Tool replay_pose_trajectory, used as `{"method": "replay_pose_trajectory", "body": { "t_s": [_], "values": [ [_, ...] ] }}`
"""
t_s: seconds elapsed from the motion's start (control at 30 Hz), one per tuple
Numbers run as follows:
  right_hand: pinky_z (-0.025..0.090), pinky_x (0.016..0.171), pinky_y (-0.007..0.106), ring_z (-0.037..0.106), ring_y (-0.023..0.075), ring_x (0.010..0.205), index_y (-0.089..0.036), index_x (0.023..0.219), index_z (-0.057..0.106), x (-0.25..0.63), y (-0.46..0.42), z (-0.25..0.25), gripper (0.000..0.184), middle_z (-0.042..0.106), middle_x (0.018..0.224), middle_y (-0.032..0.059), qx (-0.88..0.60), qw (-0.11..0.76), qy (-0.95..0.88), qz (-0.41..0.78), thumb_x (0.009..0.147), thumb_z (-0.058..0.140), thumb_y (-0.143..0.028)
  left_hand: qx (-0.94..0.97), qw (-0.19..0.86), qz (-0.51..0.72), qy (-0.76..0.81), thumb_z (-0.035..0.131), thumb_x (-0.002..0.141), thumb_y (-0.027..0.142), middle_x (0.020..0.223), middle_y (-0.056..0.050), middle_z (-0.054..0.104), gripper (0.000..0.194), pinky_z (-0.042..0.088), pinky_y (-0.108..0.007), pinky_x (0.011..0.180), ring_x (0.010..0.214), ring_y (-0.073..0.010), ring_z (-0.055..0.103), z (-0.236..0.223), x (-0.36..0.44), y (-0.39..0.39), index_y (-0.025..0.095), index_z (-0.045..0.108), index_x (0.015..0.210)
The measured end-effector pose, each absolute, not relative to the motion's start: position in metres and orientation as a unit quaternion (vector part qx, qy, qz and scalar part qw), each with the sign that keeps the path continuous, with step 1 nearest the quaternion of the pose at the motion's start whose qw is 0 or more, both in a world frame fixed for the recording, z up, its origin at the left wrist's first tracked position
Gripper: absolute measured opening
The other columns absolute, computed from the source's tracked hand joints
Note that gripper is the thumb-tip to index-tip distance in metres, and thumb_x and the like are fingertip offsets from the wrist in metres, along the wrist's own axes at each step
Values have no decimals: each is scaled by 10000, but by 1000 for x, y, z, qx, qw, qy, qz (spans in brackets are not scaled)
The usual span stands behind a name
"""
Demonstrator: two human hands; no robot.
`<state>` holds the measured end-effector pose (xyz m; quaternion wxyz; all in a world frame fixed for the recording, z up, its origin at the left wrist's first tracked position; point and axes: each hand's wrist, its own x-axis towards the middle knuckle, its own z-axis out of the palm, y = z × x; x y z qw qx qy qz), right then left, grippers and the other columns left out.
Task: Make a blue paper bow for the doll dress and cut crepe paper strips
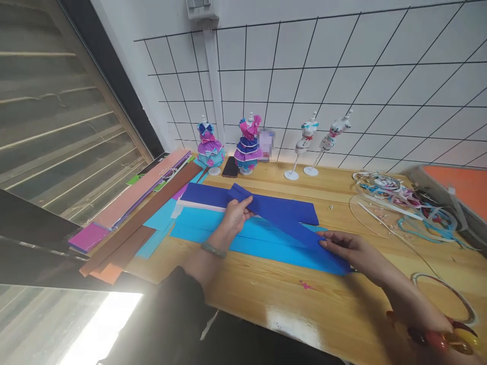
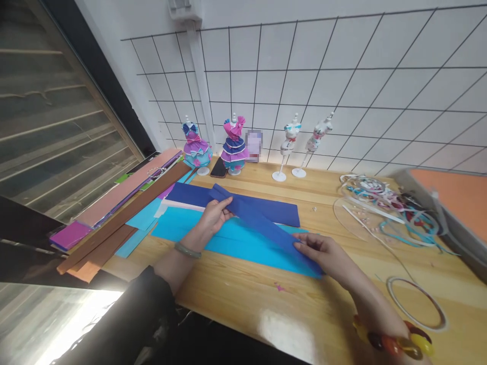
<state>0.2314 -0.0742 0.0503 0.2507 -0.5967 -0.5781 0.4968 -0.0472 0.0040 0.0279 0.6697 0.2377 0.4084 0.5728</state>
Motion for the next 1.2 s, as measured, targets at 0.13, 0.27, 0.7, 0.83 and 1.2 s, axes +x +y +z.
{"method": "replay_pose_trajectory", "body": {
  "t_s": [0.13, 0.27, 0.7, 0.83, 1.2],
  "values": [
    [498, 575, 300, 595, 186, 698, -252, 963, 677, 248, -64, 49, 414, 684, 839, 32, -606, 301, -578, 456, 642, 669, -512, 235, 662, 579, 414, 714, 662, 152, 681, -59, 647, 187, 529, -352, 688, 618, -146, 622, 28, -62, 6, 101, 553, 742],
    [501, 668, 316, 601, 182, 756, -244, 974, 669, 252, -48, 48, 436, 685, 945, 36, -628, 336, -562, 421, 610, 706, -480, 243, 643, 583, 432, 730, 640, 125, 689, -59, 637, 209, 543, -353, 682, 624, -142, 611, 27, -77, 7, 96, 546, 736],
    [465, 566, 296, 580, 154, 602, -167, 998, 658, 247, -8, 28, 523, 673, 734, 28, -638, 340, -577, 379, 615, 664, -523, 297, 562, 583, 506, 761, 574, 112, 708, -3, 579, 330, 561, -274, 557, 655, -119, 586, 4, -118, 22, 133, 521, 800],
    [455, 562, 284, 586, 164, 645, -178, 936, 678, 248, -5, 18, 453, 678, 788, 28, -635, 322, -594, 375, 596, 691, -476, 316, 539, 572, 532, 790, 524, 124, 597, 33, 519, 355, 548, -253, 503, 589, -108, 560, 6, -131, 22, 135, 531, 766],
    [464, 643, 262, 621, 168, 708, -184, 964, 674, 262, -17, 27, 346, 699, 838, 51, -653, 290, -598, 362, 708, 613, -409, 428, 522, 486, 555, 790, 527, 257, 518, 25, 533, 295, 454, -189, 378, 458, -92, 522, 0, -125, 19, 122, 594, 702]
  ]
}}
